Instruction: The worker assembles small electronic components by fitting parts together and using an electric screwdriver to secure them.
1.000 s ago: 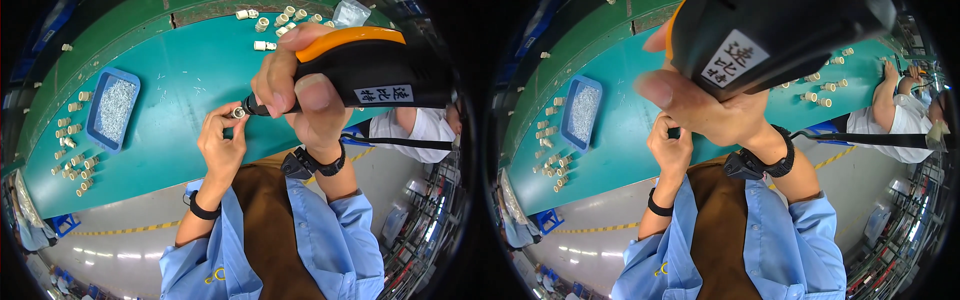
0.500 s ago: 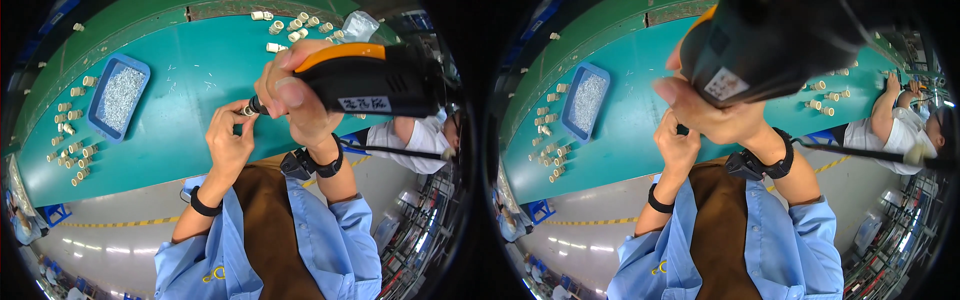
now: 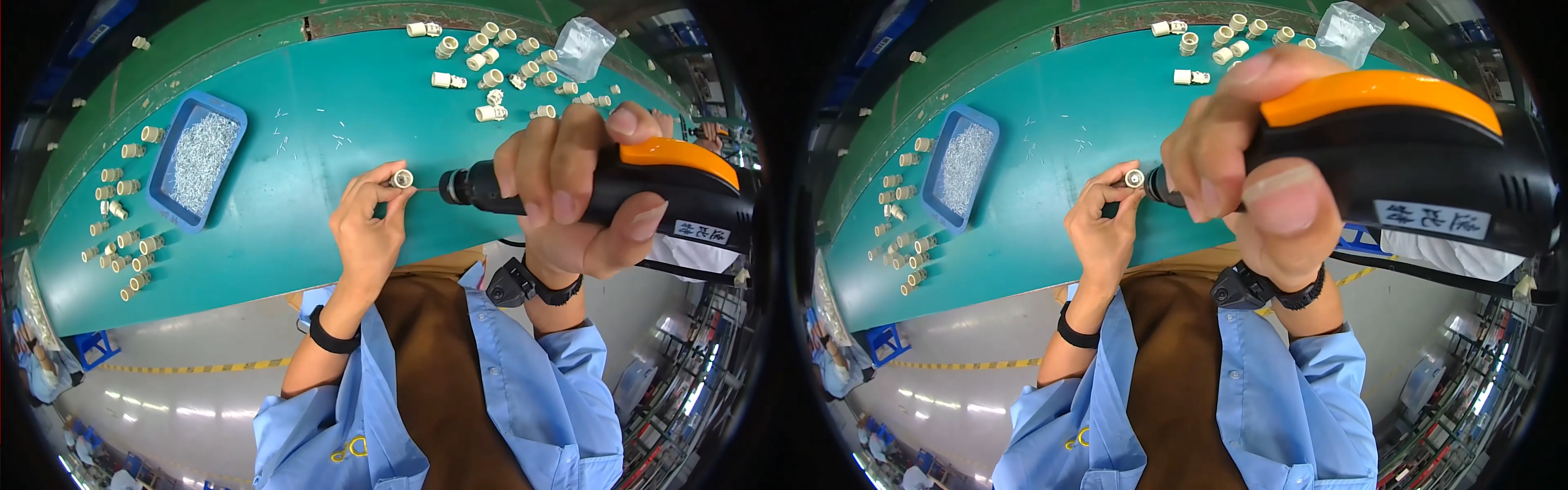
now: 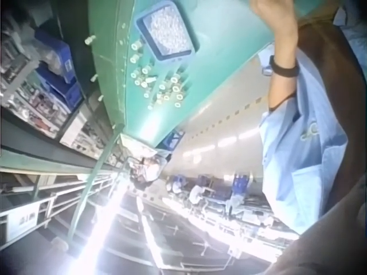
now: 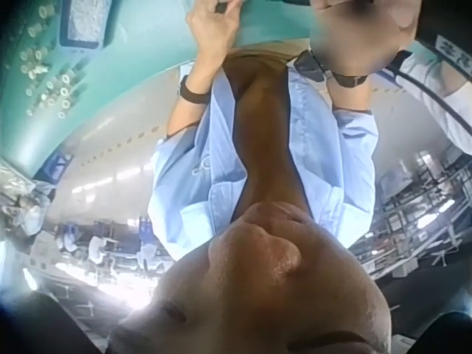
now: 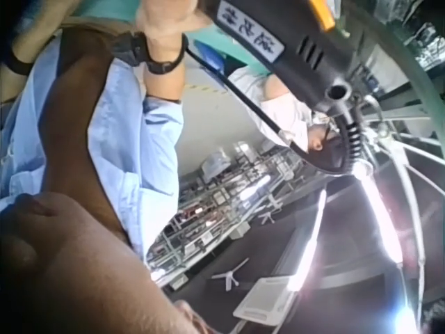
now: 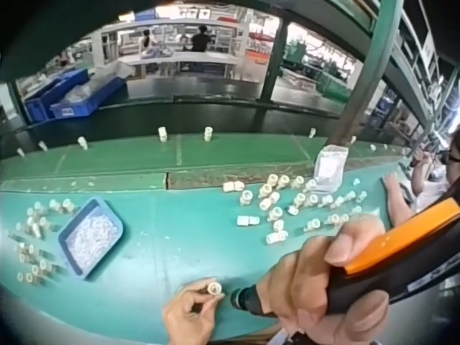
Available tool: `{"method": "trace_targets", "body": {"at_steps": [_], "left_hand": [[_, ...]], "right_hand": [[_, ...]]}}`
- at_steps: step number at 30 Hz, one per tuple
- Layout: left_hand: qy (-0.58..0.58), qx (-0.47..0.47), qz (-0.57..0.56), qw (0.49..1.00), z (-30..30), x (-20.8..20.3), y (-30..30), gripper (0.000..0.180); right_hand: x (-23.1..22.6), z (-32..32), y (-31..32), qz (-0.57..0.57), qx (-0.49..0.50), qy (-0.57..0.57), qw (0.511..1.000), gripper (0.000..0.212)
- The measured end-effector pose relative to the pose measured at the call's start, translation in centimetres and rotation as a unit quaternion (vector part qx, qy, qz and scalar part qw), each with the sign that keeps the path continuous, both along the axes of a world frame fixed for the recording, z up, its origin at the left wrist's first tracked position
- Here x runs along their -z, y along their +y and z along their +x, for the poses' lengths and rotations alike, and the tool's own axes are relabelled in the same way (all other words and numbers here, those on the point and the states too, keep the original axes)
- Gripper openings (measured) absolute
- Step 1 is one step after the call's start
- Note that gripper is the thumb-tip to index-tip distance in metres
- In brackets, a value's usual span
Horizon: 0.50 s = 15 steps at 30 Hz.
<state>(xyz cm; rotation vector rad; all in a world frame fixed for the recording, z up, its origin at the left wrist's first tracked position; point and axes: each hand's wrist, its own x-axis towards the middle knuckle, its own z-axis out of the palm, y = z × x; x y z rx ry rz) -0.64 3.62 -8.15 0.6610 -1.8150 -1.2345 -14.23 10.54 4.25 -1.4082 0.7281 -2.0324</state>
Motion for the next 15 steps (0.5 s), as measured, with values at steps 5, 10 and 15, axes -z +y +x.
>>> {"method": "trace_targets", "body": {"at_steps": [5, 10, 15], "left_hand": [[-0.017, 0.009, 0.004, 1.000, 0.2, -0.4, 0.1, 0.015], [-0.007, 0.004, 0.021, 1.000, 0.2, -0.2, 0.1, 0.016], [-0.004, 0.005, 0.020, 1.000, 0.2, -0.1, 0.1, 0.017]], "right_hand": [[1.6, 0.3, 0.2, 0.030, 0.021, 0.002, 0.999, 0.048], [2.5, 0.4, 0.0, 0.057, 0.009, -0.038, 0.998, 0.050], [2.6, 0.5, 0.1, 0.061, 0.014, -0.040, 0.997, 0.052]]}}
